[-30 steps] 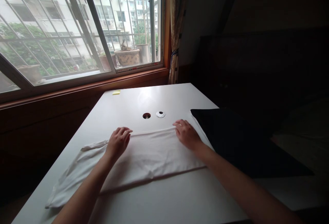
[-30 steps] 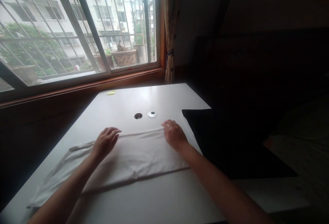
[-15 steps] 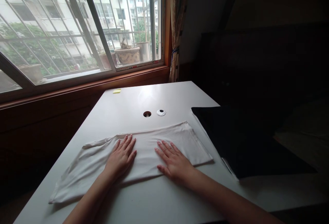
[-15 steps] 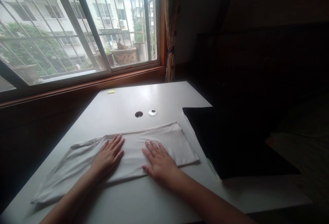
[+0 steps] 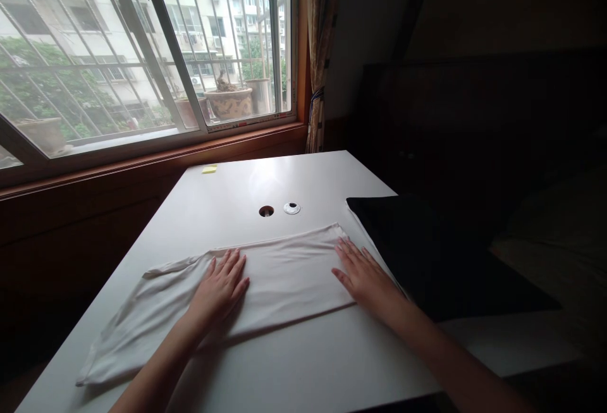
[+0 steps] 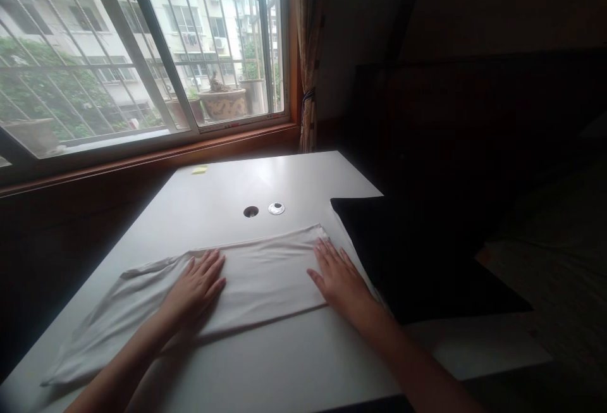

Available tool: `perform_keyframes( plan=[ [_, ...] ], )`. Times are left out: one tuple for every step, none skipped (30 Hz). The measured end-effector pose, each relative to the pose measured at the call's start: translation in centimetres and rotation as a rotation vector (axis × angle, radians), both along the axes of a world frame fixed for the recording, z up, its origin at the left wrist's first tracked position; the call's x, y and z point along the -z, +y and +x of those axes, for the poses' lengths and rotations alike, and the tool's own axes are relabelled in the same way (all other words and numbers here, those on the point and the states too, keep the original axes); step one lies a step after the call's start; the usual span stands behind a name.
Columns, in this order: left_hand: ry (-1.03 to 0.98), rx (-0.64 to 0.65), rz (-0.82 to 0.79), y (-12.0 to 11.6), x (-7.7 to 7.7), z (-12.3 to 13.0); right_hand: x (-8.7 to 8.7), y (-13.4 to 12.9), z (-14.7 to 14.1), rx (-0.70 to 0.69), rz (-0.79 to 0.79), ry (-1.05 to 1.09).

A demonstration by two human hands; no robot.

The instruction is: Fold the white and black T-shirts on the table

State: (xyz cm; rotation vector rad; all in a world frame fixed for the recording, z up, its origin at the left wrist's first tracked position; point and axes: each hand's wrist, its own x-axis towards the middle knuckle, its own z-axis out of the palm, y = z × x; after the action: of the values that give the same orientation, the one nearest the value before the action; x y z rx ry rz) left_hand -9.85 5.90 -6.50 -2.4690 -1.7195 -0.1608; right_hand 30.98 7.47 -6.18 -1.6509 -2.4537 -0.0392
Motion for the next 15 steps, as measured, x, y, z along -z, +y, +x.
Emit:
perform_keyframes(
  plan=[
    [0.0,0.011,0.014,0.4,-0.3,0.5,-0.4,0.4,-1.4,-0.038,-0.001,0.015],
    [0.0,0.019,0.026,0.8,-0.6,1.2,-0.7,0.8,-3.0,-0.08,-0.014,0.028],
    [0.001,0.025,0.028,1.3,-0.8,1.9,-1.0,1.3,-4.6,-0.13,-0.038,0.039],
    [0.003,0.028,0.019,1.9,-1.0,2.6,-1.2,1.7,-6.3,-0.181,-0.059,0.047],
    [0.002,0.023,-0.002,2.5,-1.0,3.2,-1.3,2.2,-7.8,-0.23,-0.082,0.053],
    [-0.001,0.011,-0.03,3.0,-0.9,3.8,-1.4,2.8,-9.2,-0.282,-0.105,0.06],
    [-0.008,-0.004,-0.059,3.6,-0.8,4.1,-1.3,3.3,-10.2,-0.323,-0.124,0.068],
    [-0.017,-0.022,-0.083,4.0,-0.6,4.3,-1.2,3.8,-10.9,-0.351,-0.141,0.076],
    [-0.028,-0.039,-0.097,4.4,-0.4,4.3,-1.0,4.4,-11.2,-0.364,-0.154,0.082],
    [-0.038,-0.053,-0.105,4.7,-0.2,4.1,-0.7,5.0,-11.2,-0.359,-0.163,0.086],
    [-0.046,-0.061,-0.109,5.0,0.0,3.8,-0.5,5.6,-10.7,-0.341,-0.17,0.086],
    [-0.051,-0.062,-0.113,5.1,0.1,3.3,-0.2,6.2,-10.0,-0.312,-0.174,0.083],
    [-0.055,-0.059,-0.117,5.3,0.1,2.9,0.0,6.8,-9.0,-0.278,-0.176,0.076],
    [-0.057,-0.053,-0.125,5.4,0.1,2.4,0.2,7.4,-7.9,-0.239,-0.177,0.069],
    [-0.058,-0.045,-0.134,5.5,-0.1,1.9,0.4,8.0,-6.6,-0.195,-0.175,0.061]
  ],
)
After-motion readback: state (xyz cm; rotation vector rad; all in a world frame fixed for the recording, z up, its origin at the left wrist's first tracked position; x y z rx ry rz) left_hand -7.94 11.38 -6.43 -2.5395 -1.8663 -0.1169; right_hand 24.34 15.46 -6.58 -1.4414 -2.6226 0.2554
